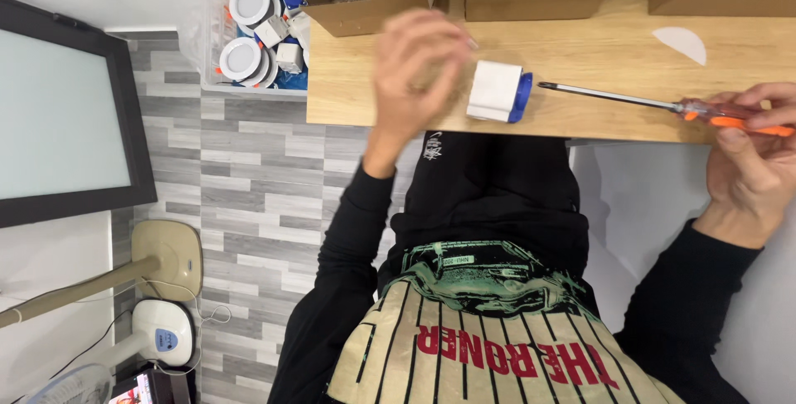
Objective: The person assembles a small white and blue electrical component on a wooden table. They use a screwdriver to tighten screws into the component, then separate the blue and white parts to reveal internal wiring.
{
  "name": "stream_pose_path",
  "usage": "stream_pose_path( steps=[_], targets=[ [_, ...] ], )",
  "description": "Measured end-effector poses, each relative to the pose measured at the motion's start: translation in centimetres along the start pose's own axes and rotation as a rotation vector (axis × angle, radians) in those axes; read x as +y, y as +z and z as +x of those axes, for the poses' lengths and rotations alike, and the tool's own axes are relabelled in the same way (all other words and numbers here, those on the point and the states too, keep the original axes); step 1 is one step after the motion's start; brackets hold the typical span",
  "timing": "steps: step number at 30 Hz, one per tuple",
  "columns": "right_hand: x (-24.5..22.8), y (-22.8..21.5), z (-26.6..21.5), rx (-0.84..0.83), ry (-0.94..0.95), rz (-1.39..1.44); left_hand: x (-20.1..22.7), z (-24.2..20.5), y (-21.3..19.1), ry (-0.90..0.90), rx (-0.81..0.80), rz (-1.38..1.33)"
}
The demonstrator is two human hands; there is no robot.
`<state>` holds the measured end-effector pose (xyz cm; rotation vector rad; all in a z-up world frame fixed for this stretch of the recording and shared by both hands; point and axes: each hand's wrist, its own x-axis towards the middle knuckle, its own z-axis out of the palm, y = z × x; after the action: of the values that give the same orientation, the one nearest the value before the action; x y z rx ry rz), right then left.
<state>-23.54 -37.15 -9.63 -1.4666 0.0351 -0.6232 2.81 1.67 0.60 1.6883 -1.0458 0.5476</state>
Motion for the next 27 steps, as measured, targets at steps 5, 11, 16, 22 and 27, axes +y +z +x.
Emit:
stream_pose_path(
  steps=[5,11,16,22,27],
  targets=[
    [0.4,-0.4,-0.3,0.001,0.027,0.009,-3.7,2.5,-3.4,0.032,0.139,0.298],
    [0.0,-0.1,-1.0,0.045,0.07,0.016,-3.7,5.2,-4.1,0.047,0.345,0.454],
    [-0.1,-0.5,-1.6,0.065,0.057,-0.068,-2.1,1.7,-1.7,0.008,0.253,0.371],
    [-0.9,0.2,-2.7,0.138,0.159,-0.019,-0.5,-1.7,3.3,-0.123,-0.228,0.094],
    [-1.5,1.0,-3.2,0.194,0.156,-0.054,2.0,-0.3,3.5,-0.2,-0.436,0.048]
  ],
)
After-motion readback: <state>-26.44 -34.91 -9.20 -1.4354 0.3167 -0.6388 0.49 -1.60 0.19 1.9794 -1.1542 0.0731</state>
